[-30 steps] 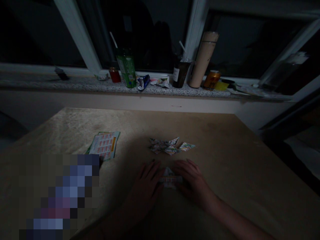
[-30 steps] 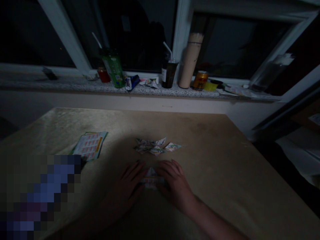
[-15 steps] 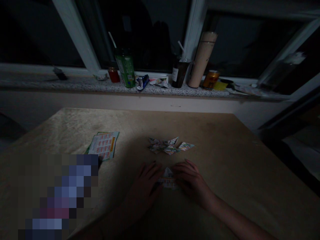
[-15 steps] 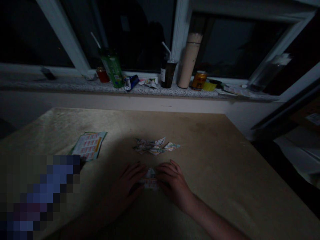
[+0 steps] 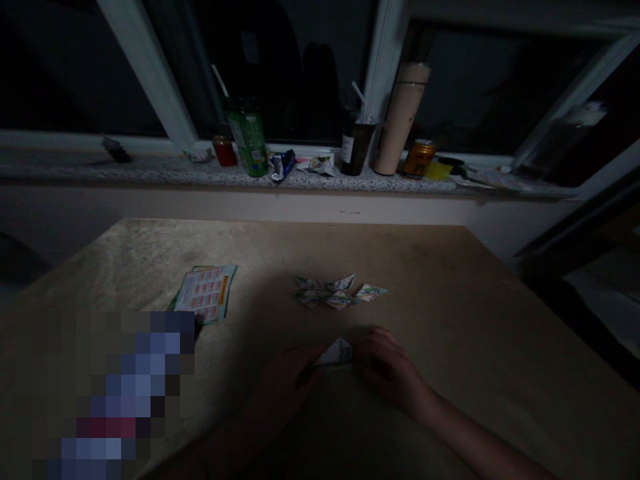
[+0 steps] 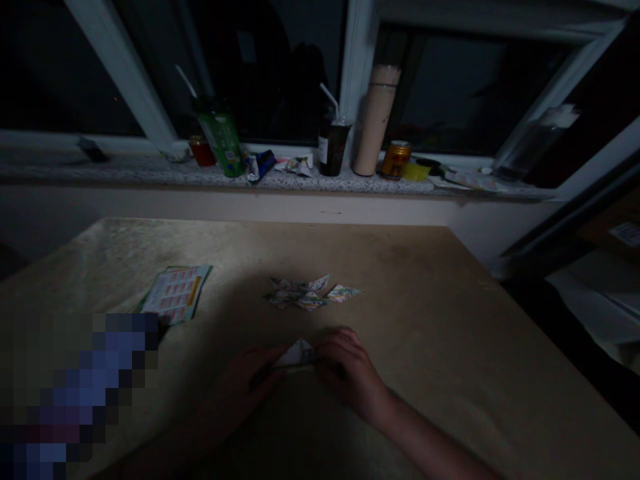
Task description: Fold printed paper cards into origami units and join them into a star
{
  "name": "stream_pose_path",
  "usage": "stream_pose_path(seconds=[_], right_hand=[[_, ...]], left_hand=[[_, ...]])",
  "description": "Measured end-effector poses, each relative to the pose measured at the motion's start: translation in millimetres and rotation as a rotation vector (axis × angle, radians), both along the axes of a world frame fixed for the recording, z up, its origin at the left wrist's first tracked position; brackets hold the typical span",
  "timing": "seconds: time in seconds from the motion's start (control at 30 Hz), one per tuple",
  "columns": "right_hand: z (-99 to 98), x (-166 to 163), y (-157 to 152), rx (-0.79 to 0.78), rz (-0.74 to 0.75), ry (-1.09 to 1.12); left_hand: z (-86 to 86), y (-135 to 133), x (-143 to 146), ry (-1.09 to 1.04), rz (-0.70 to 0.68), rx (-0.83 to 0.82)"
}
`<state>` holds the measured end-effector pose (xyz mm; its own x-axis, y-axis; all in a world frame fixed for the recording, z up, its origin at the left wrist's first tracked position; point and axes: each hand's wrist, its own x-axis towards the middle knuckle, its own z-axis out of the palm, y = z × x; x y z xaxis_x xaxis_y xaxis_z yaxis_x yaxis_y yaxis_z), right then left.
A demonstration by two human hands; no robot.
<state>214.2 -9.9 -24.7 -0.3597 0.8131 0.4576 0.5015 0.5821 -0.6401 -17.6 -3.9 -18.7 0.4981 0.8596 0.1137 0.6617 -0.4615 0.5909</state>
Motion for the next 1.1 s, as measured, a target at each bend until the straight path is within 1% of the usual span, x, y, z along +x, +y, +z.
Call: stream_pose_path(seconds=[0.1,0.17,0.27,0.33,0.43,0.5,0.6,0.8,0.97,1.1], right_hand=[[-4.2,1.5,0.3,-0.037,-0.078,-0.016],[-3.8,1.7,1.2,-0.038,-0.072,-0.047],[0.2,1.7,2.7,-0.008,-0.022,-0.066],[2.3,2.7,3.4,0.009,-0.001,-0.055],[1.8,6.0,4.1,0.051,0.011,-0.060],[0.3,8.4,4.6,0.079,0.038,-0.086],[-0.8,10.2,5.0,0.087,0.084,-0.120],[4.6,12.6,5.2,0.101,0.100,-0.168],[8.1,15.2,4.2,0.166,0.133,-0.289],[3.9,15.7,3.3,0.256,0.129,-0.317]], left_hand=[[2.6,-0.3,0.2,0.033,0.012,-0.009],[5.9,-0.5,1.0,0.031,0.023,-0.023],[10.1,-0.1,1.3,0.022,0.018,-0.027],[10.9,1.1,0.4,0.022,-0.026,0.005],[8.7,4.2,-1.4,0.018,-0.117,0.099],[6.5,6.3,-2.4,0.031,-0.136,0.163],[4.9,8.3,-3.1,0.068,-0.139,0.213],[5.9,9.3,-3.7,0.184,-0.142,0.212],[1.0,7.7,-1.6,0.232,-0.089,0.249],[-2.6,6.5,-1.8,0.228,-0.082,0.272]])
